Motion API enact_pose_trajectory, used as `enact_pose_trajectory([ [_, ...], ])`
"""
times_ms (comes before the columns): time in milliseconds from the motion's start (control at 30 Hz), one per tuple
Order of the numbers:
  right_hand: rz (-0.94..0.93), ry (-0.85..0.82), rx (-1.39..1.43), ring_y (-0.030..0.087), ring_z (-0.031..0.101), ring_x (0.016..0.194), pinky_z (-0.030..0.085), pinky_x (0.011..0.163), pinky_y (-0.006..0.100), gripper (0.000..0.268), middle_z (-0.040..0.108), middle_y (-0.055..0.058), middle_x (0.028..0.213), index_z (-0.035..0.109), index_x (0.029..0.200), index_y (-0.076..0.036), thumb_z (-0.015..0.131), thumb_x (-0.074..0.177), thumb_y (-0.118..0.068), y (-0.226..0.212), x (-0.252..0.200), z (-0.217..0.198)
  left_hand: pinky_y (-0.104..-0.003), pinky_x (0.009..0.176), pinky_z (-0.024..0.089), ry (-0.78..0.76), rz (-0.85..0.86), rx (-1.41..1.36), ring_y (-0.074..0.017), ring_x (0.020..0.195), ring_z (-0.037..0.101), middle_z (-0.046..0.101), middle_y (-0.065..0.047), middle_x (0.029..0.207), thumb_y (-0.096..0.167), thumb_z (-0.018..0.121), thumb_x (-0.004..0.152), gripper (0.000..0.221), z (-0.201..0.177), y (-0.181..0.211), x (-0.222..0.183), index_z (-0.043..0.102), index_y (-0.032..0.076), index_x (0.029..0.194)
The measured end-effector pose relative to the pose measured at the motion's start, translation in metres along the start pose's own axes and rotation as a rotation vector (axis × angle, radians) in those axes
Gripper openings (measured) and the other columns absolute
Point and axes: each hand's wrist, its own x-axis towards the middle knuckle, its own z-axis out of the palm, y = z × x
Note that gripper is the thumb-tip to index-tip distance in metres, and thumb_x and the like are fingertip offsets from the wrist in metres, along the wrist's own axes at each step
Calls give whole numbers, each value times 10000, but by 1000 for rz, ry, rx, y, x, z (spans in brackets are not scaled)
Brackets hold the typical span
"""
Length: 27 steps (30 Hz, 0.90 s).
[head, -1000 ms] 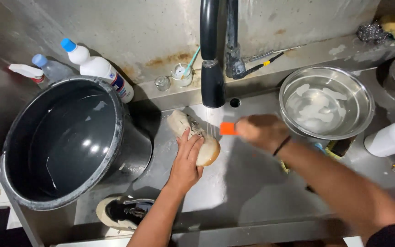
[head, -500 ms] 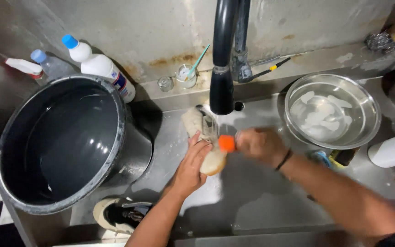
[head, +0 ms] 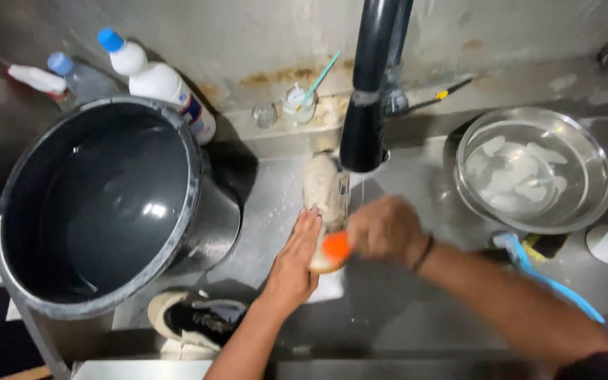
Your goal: Cleaning a shoe in a sink using brushes and cleaning solution
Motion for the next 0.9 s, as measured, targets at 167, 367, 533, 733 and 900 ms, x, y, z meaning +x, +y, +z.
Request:
enact_pose_trajectory([
  [167, 148, 6, -72, 253, 475, 458, 394, 489, 424, 290, 476, 6, 499, 476, 538, -192, 574, 797, -280, 45, -14, 10, -499, 1295, 196, -38, 28, 12, -479, 1559, 202, 235, -292, 1654, -170, 466, 562, 1032, 15, -26, 2, 262, -53, 1567],
  [367, 27, -34, -320, 216, 595, 438, 470, 421, 344, 419, 536, 37, 457, 482, 517, -163, 679, 866, -284, 90, -16, -1, -454, 1224, 269, 70, 37, 98, -451, 1512, 294, 331, -250, 1637, -23, 546, 821, 756, 18, -25, 24, 346, -64, 1549],
  [533, 53, 43, -22, 213, 593, 482, 484, 465, 320, 428, 547, -2, 499, 487, 555, -180, 611, 924, -358, 47, -2, 15, -452, 1227, 270, 57, 44, 139, -435, 1512, 300, 333, -239, 1637, -47, 595, 774, 825, 24, -43, 40, 346, -44, 1560],
  [733, 58, 66, -118, 163, 520, 412, 441, 444, 289, 464, 478, -53, 434, 447, 495, -223, 599, 918, -338, 42, 4, 6, -459, 1217, 282, 72, 36, 116, -449, 1497, 314, 353, -249, 1623, -87, 627, 726, 874, 31, -42, 40, 355, -48, 1556],
  [900, -43, 41, -122, 245, 502, 400, 435, 418, 360, 452, 459, 45, 425, 453, 480, -108, 667, 868, -197, 120, -42, 55, -467, 1211, 284, 89, 40, 107, -441, 1495, 326, 373, -226, 1621, -68, 652, 712, 888, 27, -40, 40, 383, -17, 1557],
])
